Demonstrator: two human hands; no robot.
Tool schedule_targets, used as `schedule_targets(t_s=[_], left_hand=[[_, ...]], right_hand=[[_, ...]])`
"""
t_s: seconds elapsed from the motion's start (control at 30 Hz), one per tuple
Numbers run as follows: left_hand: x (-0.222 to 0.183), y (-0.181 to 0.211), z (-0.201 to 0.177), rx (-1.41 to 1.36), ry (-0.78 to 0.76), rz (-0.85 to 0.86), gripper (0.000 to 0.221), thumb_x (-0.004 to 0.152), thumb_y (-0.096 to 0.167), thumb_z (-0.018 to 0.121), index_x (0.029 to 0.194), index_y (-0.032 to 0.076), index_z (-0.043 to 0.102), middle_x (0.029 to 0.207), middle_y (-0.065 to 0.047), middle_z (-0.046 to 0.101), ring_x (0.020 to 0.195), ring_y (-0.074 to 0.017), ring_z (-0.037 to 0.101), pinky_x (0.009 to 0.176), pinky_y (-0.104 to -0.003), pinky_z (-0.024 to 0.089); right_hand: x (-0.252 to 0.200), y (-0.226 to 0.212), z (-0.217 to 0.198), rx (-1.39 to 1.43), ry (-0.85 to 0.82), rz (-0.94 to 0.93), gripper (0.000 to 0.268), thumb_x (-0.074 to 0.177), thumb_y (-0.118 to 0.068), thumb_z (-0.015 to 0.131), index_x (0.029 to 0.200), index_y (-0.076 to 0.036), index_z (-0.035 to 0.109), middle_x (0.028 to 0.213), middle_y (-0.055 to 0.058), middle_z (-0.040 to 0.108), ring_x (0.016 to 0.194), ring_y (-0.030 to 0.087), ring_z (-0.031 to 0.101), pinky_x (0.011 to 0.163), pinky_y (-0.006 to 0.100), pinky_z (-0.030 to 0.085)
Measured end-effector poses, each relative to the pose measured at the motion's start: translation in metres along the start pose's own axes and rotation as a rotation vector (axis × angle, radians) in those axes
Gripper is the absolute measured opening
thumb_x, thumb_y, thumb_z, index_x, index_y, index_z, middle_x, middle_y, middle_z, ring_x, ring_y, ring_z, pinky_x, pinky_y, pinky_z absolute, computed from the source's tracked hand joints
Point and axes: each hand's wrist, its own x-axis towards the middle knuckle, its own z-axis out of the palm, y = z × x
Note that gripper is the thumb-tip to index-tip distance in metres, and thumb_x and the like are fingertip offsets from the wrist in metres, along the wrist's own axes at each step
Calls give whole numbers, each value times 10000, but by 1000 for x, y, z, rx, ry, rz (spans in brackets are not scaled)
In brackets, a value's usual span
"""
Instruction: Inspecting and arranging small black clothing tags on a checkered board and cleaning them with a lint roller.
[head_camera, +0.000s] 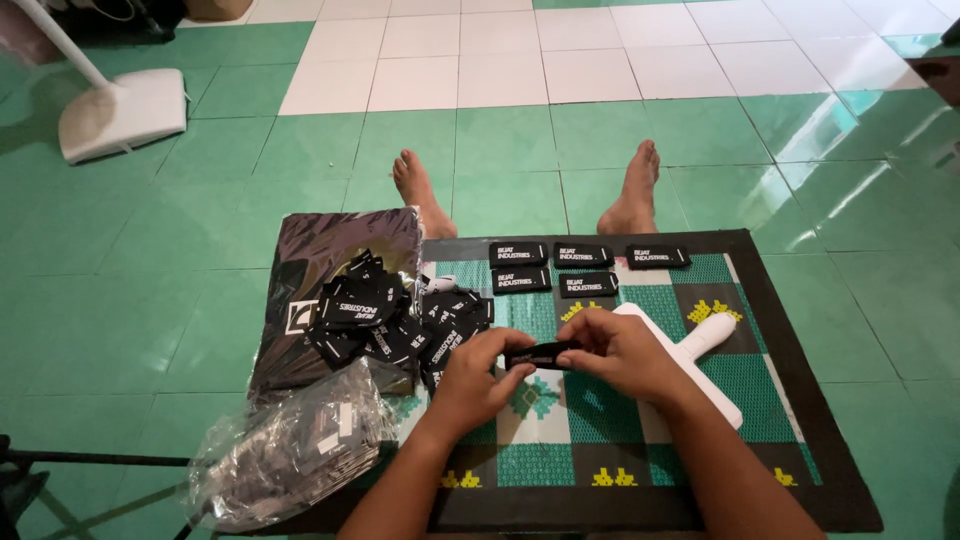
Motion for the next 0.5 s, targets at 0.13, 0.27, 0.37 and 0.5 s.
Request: schedule_targets(t_s=[0.13,0.27,0.37,0.5], left_hand=[[3,7,-3,-56,33,-31,320,842,217,837,1138,147,739,900,-62,777,845,-300,768,769,-374,593],[4,15,-6,-139,56,-77,320,856,192,826,1157,125,744,896,-111,791,810,-306,768,734,-367,599],[7,17,-5,-140,68,-65,268,884,175,797,1145,124,756,889,-109,798,788,-309,765,720,-357,603],[6,18,-3,-129,83,-61,245,893,188,793,1132,142,769,882,-92,800,782,-296,769,711,-354,604]], right_hand=[[0,-9,-3,-11,39,-29,220,786,-112,857,988,-73,777,652,125,758,569,216,667,528,345,522],[-3,-13,-2,-23,84,-30,229,769,-118,869,984,-85,799,639,111,757,560,193,670,519,330,534],[-7,-10,0,76,124,-20,264,763,-57,864,1018,-57,796,663,127,767,593,198,704,553,336,585],[-10,2,8,235,197,-24,349,761,7,852,1099,-16,769,706,130,743,656,210,730,615,358,626]])
